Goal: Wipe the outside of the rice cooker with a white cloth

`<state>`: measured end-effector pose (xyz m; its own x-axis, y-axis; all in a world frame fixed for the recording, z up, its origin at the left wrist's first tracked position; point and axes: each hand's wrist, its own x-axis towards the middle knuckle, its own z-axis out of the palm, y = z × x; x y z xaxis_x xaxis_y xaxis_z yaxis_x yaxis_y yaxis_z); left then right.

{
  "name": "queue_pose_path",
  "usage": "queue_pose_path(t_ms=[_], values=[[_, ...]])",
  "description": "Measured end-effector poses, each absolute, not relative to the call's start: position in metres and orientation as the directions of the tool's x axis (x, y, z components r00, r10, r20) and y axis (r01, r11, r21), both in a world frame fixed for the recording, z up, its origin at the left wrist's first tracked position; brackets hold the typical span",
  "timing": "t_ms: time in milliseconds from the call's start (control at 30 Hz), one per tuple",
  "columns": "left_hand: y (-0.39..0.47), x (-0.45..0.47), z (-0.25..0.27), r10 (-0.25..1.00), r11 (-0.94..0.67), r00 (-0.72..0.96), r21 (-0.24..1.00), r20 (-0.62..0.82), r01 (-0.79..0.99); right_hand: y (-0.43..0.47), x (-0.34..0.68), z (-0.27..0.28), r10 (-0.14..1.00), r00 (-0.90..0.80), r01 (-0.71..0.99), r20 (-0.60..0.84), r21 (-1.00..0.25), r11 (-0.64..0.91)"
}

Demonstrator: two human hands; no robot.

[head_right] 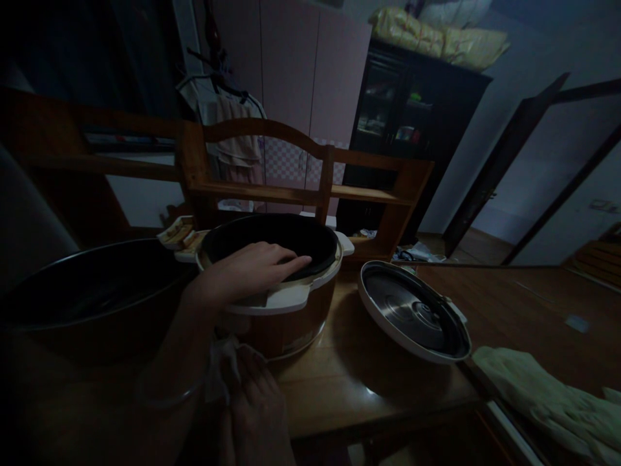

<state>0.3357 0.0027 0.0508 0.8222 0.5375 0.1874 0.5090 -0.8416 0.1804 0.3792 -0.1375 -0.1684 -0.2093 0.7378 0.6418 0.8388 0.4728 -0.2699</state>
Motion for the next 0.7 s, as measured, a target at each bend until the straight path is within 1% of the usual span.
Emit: queue_pose_path(t_ms=[33,100,200,267,333,433,567,633,700], values=[[0.003,0.336,0.050,0.538,-0.841,0.821,0.185,0.189,0.508,-0.139,0.382,-0.164,0.747,-0.224,0.835,0.626,-0.272,0.478],[0.003,0.335,0.051,0.537,-0.842,0.820,0.188,0.196,0.506,-0.143,0.387,-0.151,0.797,-0.240,0.819,0.555,-0.324,0.473],[0.000,0.335,0.052,0.535,-0.844,0.822,0.175,0.197,0.507,-0.151,0.396,-0.126,0.869,-0.252,0.761,0.427,-0.467,0.450],[-0.001,0.335,0.054,0.546,-0.837,0.817,0.174,0.186,0.519,-0.155,0.400,-0.110,0.892,-0.239,0.716,0.385,-0.551,0.429],[-0.001,0.335,0.054,0.553,-0.831,0.813,0.181,0.179,0.526,-0.157,0.403,-0.099,0.898,-0.219,0.690,0.381,-0.591,0.419],[-0.001,0.335,0.053,0.534,-0.844,0.824,0.178,0.190,0.505,-0.158,0.406,-0.092,0.895,-0.212,0.684,0.392,-0.595,0.422],[0.001,0.335,0.052,0.516,-0.856,0.833,0.157,0.198,0.493,-0.162,0.412,-0.097,0.901,-0.220,0.706,0.374,-0.576,0.411],[0.002,0.335,0.051,0.497,-0.868,0.843,0.129,0.209,0.480,-0.165,0.416,-0.103,0.910,-0.219,0.732,0.353,-0.557,0.393],[0.004,0.334,0.050,0.456,-0.889,0.863,0.074,0.216,0.451,-0.168,0.422,-0.107,0.914,-0.223,0.754,0.340,-0.534,0.383]])
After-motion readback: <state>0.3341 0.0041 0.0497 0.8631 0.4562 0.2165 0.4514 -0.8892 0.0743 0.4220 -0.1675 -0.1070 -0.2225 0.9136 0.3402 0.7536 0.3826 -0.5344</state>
